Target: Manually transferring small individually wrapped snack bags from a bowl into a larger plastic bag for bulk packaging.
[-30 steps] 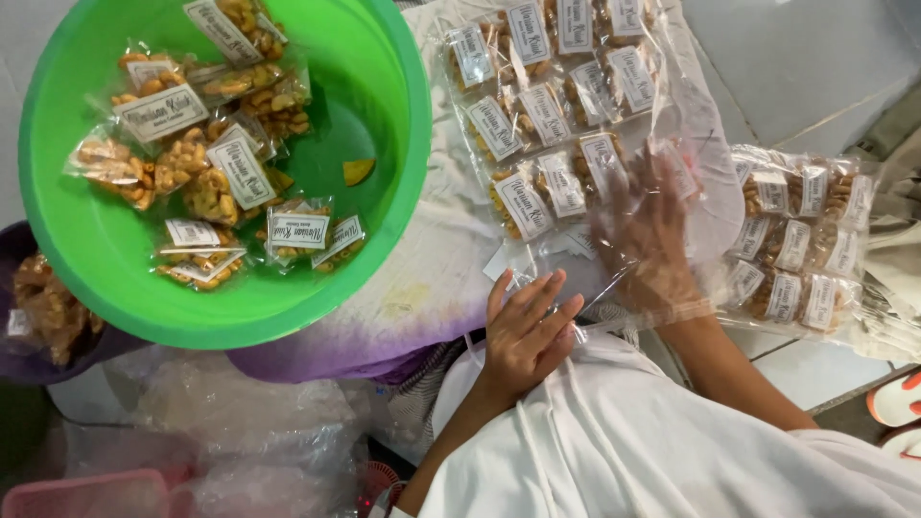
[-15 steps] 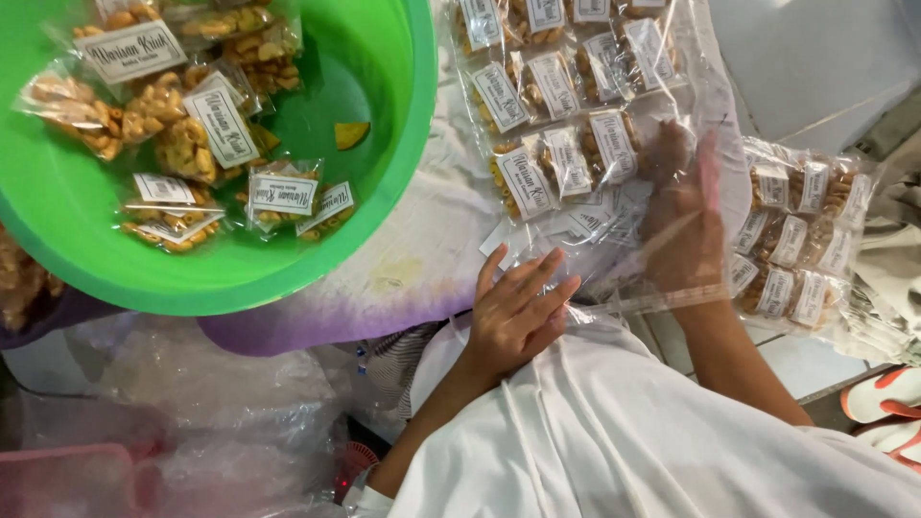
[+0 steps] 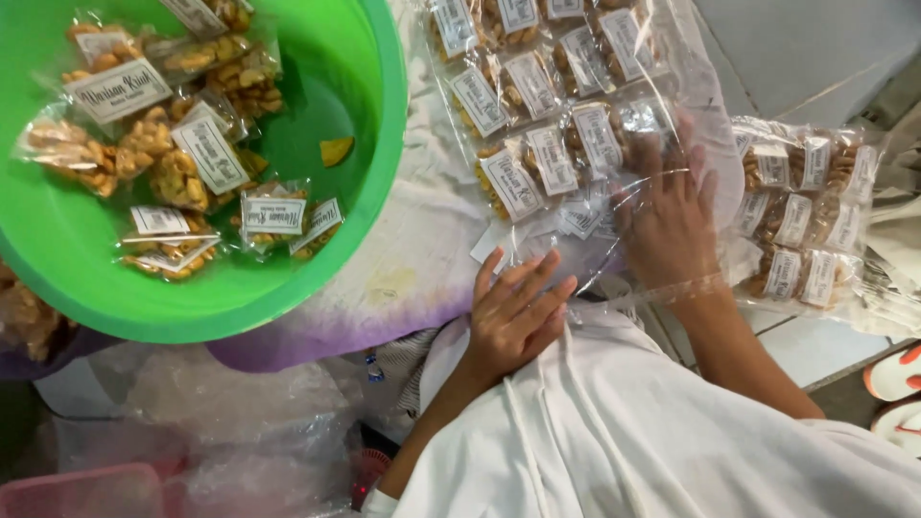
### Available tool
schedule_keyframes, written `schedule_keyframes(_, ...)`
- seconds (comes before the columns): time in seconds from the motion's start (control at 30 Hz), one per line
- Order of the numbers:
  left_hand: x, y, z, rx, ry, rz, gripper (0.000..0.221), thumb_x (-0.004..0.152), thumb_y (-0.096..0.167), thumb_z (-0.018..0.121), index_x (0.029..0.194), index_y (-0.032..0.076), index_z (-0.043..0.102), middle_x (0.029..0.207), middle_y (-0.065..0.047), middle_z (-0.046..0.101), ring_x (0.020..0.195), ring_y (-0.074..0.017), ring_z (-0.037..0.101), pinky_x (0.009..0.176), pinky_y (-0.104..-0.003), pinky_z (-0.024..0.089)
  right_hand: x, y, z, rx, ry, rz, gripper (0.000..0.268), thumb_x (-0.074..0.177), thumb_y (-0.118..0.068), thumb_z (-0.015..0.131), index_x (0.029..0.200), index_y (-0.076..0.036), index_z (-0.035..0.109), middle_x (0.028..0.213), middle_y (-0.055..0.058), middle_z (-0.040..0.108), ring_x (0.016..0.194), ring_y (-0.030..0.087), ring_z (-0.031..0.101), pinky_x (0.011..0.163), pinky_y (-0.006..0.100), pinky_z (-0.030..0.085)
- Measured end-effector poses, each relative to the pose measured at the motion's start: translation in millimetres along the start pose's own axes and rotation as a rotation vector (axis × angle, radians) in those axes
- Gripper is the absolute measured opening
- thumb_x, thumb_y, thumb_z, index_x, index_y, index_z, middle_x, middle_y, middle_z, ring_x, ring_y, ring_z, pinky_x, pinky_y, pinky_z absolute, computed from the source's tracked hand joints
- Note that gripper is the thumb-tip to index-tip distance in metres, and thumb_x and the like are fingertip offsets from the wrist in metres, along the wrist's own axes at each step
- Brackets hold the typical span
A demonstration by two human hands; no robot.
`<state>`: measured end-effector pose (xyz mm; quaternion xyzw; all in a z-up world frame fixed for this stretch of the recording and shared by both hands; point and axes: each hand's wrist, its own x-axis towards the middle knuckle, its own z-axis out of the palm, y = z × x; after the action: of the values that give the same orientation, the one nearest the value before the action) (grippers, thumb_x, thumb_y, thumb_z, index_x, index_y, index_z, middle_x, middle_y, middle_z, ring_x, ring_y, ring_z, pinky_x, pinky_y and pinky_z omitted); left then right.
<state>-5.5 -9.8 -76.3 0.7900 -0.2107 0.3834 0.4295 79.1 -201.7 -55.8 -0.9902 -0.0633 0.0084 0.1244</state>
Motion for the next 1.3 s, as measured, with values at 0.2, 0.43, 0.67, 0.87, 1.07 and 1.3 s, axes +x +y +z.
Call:
schedule_keyframes(0.2, -5.6, -2.7, -0.1, 0.011, 0.029, 0.004, 0.029, 0.095, 0.015, 0.064, 0.12, 0.019, 0.077, 0.127, -0.009, 0.075, 0.097, -0.0245, 0.076, 0.111, -0.055, 0.043, 8.9, -14.3, -18.3, 0.177, 0.02, -0.062, 0.07, 0.109, -0.043, 0.042, 0.156, 0.006, 0.029, 0.159, 0.036, 0.031, 0.148, 0.054, 0.024, 0.123, 0.06, 0.016)
schedule_keyframes(0.43, -8.7, -0.3, -7.1, 0.037, -0.035, -0.051, 0.028, 0.1, 0.021, 0.061, 0.124, 0.022, 0.075, 0.133, -0.006, 0.071, 0.124, -0.0273, 0.068, 0.12, -0.052, 0.031, 5.9, -22.9, -9.7, 0.265, 0.063, 0.014, 0.087, 0.108, -0.062, 0.019, 0.161, 0.006, 0.008, 0.163, 0.038, 0.011, 0.15, 0.056, 0.01, 0.12, 0.071, 0.019)
schedule_keyframes(0.67, -11.2, -3.3, -6.8, 0.065, -0.021, -0.03, 0.031, 0.101, 0.023, 0.059, 0.129, 0.025, 0.073, 0.137, -0.003, 0.07, 0.131, -0.0266, 0.063, 0.122, -0.053, 0.026, -9.9, -55.1, -2.1, 0.275, 0.119, -0.323, 0.066, 0.1, -0.003, 0.053, 0.161, -0.002, 0.028, 0.164, 0.026, 0.021, 0.149, 0.049, 0.02, 0.12, 0.061, 0.024)
schedule_keyframes(0.87, -12.9, -8.0, -12.3, 0.071, -0.008, -0.033, 0.032, 0.099, 0.02, 0.061, 0.128, 0.025, 0.073, 0.136, -0.004, 0.07, 0.129, -0.0269, 0.065, 0.12, -0.053, 0.032, -12.8, -47.8, -0.9, 0.112, -0.087, -0.4, 0.062, 0.1, -0.012, 0.042, 0.162, -0.018, 0.032, 0.171, 0.007, 0.016, 0.156, 0.038, 0.007, 0.119, 0.064, 0.014)
schedule_keyframes(1.07, -13.4, -12.9, -8.0, 0.045, 0.002, 0.009, 0.029, 0.1, 0.023, 0.06, 0.126, 0.023, 0.074, 0.135, -0.005, 0.07, 0.127, -0.0271, 0.067, 0.119, -0.052, 0.035, -9.0, -44.2, 14.8, 0.012, -0.101, -0.397, 0.069, 0.1, -0.026, 0.051, 0.164, -0.032, 0.027, 0.174, 0.006, 0.005, 0.156, 0.042, 0.0, 0.119, 0.066, 0.005)
schedule_keyframes(1.3, -14.0, -13.8, -8.4, 0.097, 0.013, 0.084, 0.03, 0.103, 0.028, 0.056, 0.125, 0.022, 0.074, 0.135, -0.007, 0.071, 0.125, -0.0284, 0.068, 0.117, -0.051, 0.038, -4.8, -27.1, 46.8, -0.192, 0.151, -0.507, 0.065, 0.105, -0.034, 0.058, 0.165, -0.029, 0.035, 0.171, 0.018, 0.016, 0.153, 0.046, 0.007, 0.113, 0.063, 0.008)
